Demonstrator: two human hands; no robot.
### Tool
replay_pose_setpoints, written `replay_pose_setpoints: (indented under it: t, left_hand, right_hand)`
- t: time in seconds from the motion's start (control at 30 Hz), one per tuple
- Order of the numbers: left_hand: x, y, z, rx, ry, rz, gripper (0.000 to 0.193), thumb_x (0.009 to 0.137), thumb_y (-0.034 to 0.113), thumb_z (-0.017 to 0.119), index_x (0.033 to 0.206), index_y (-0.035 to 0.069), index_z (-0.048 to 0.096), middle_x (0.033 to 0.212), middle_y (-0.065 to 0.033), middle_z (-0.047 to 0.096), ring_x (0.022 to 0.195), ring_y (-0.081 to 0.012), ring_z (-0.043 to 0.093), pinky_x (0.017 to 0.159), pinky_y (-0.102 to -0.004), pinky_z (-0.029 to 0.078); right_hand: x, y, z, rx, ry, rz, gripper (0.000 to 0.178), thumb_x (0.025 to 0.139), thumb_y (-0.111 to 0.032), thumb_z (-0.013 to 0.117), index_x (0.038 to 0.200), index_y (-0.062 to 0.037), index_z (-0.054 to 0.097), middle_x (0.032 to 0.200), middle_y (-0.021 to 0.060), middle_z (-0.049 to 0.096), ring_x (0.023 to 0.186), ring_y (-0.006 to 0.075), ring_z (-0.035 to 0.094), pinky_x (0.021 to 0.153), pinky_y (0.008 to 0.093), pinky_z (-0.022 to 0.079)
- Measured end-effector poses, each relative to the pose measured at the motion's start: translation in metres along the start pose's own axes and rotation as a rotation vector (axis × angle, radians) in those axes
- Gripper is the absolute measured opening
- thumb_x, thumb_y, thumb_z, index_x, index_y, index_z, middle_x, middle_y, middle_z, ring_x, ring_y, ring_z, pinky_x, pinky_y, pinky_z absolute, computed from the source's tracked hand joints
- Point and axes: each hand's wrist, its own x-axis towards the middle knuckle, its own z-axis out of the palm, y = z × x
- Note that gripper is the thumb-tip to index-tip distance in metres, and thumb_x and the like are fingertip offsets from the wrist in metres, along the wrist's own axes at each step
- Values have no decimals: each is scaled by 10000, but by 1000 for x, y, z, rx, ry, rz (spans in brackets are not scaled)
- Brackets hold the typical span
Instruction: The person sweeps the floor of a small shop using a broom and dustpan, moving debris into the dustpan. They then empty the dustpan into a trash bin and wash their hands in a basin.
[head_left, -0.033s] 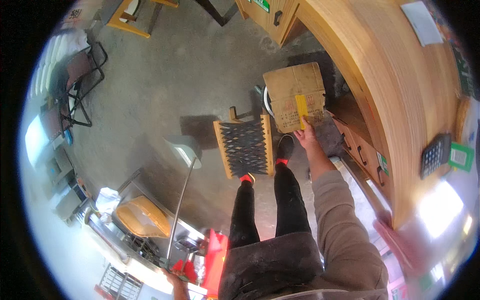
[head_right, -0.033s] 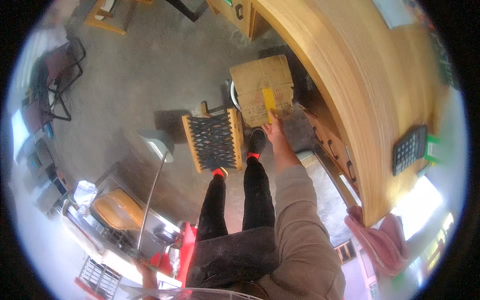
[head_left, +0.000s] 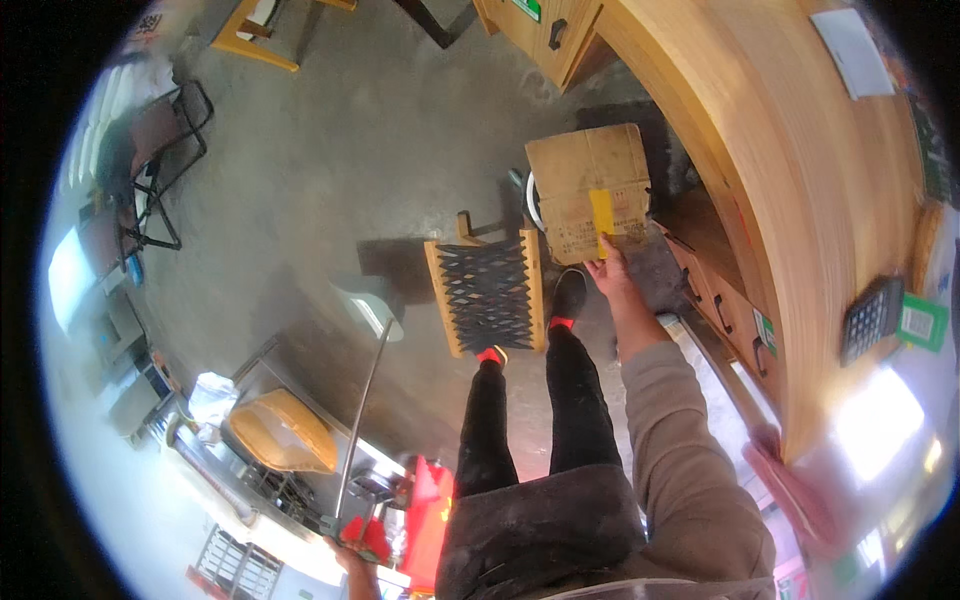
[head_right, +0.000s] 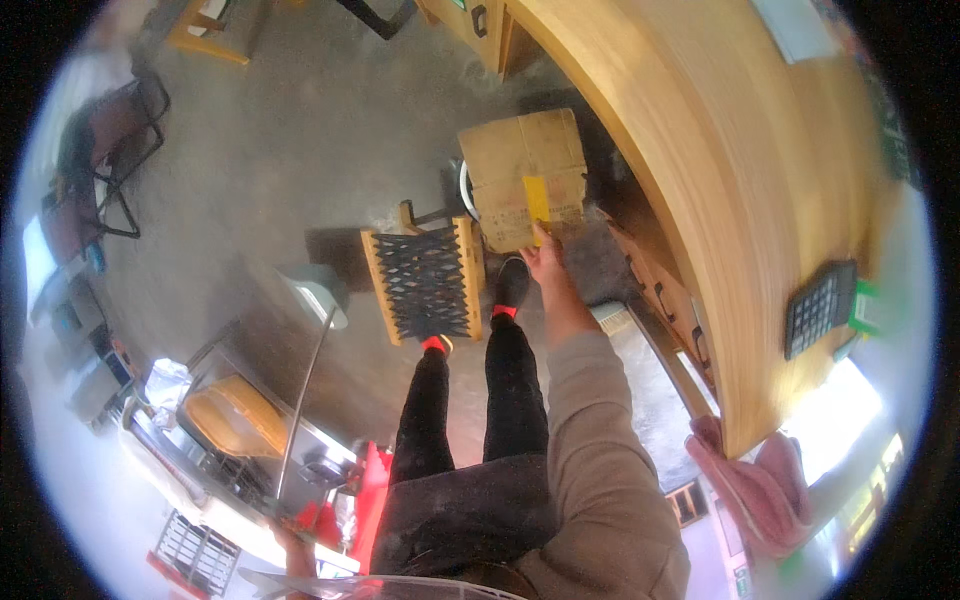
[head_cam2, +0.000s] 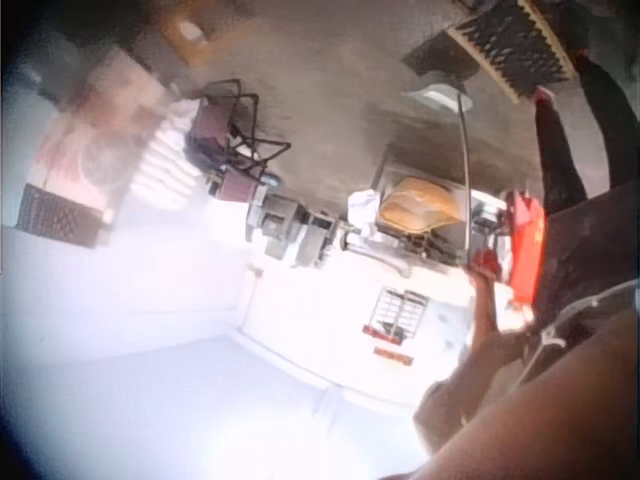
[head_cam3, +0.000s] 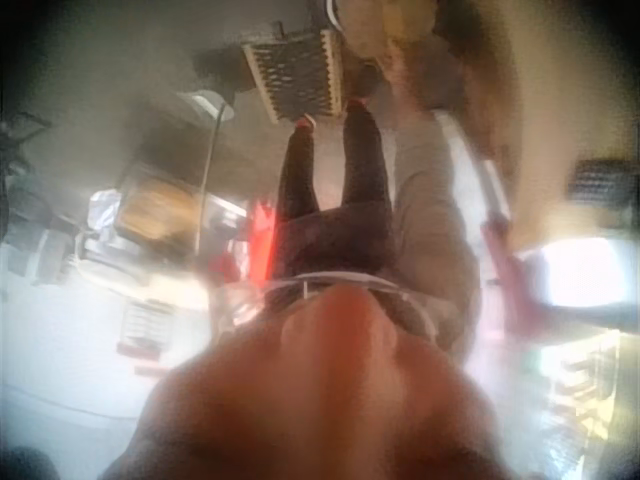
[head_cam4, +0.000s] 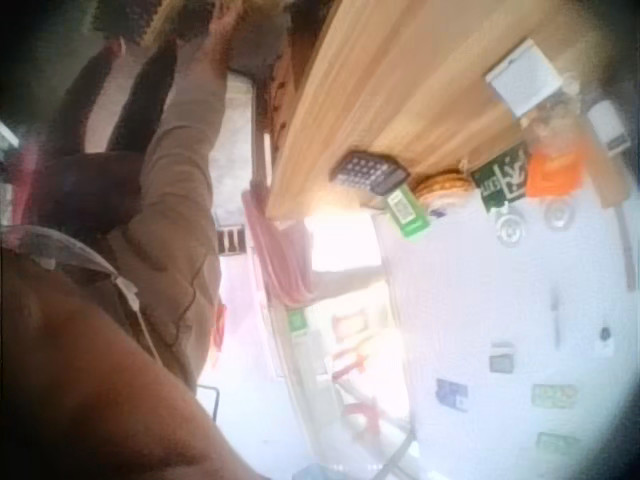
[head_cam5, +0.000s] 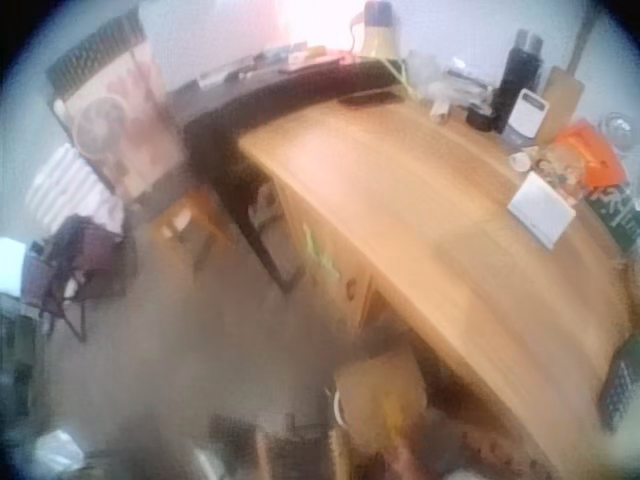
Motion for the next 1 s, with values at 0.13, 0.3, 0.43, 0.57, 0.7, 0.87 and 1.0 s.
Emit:
replay_pose_setpoints:
  t: [0.13, 0.3, 0.43, 0.57, 0.7, 0.87, 1.0]
  left_hand:
    - [3, -33, -1, -34, -17, -113, 538, 891, 634, 455, 634, 168, 376, 446, 27, 318, 332, -110, 301, 297, -270, 281]
    - [24, -49, -10, 53, -230, -175, 502, 915, 580, 388, 757, 110, 471, 543, -13, 418, 368, -111, 369, 324, -265, 313]
    - [32, -57, -18, 33, -566, -141, 572, 907, 453, 438, 1170, -41, 557, 923, -170, 630, 621, -206, 596, 533, -320, 527]
    - [33, -61, -23, 63, -490, -104, 643, 905, 470, 402, 1285, -41, 494, 1213, -262, 555, 1076, -344, 579, 871, -413, 525]
    - [27, -68, 1, 49, -245, -103, 612, 928, 580, 318, 1092, 63, 601, 640, -28, 459, 500, -141, 381, 430, -285, 331]
    - [15, -71, 60, 22, 151, -9, 577, 938, 614, 325, 950, 115, 613, 477, 25, 414, 362, -107, 357, 345, -280, 329]
    - [1, -62, 64, 126, -103, 1, 494, 942, 592, 374, 695, 176, 475, 452, 38, 368, 361, -107, 352, 346, -273, 299]
  right_hand:
    - [6, -3, 15, 22, -71, -149, 435, 867, -174, 688, 1261, -157, 505, 1173, 39, 590, 1094, 221, 569, 894, 408, 508]
    - [26, -53, 27, 15, 25, -351, 414, 883, -210, 679, 1258, -159, 510, 1101, 9, 604, 939, 150, 578, 700, 302, 493]
    - [52, -123, 31, -10, 46, -411, 354, 904, -238, 652, 1219, -123, 541, 1102, -9, 606, 909, 135, 589, 612, 231, 451]
    - [68, -170, 16, 7, 30, -438, 367, 920, -240, 626, 1251, -116, 525, 1128, 15, 597, 958, 144, 585, 692, 251, 488]
    - [76, -180, 9, 236, -46, -448, 400, 925, -266, 613, 1282, -122, 506, 1132, 35, 589, 970, 149, 583, 871, 305, 491]
    - [78, -136, -10, 310, 4, -396, 385, 911, -313, 623, 1191, -60, 546, 1047, 81, 607, 998, 213, 592, 1028, 443, 425]
    - [101, -39, -37, 95, -49, -43, 324, 908, -352, 625, 1024, -52, 580, 856, 94, 638, 811, 221, 651, 889, 450, 526]
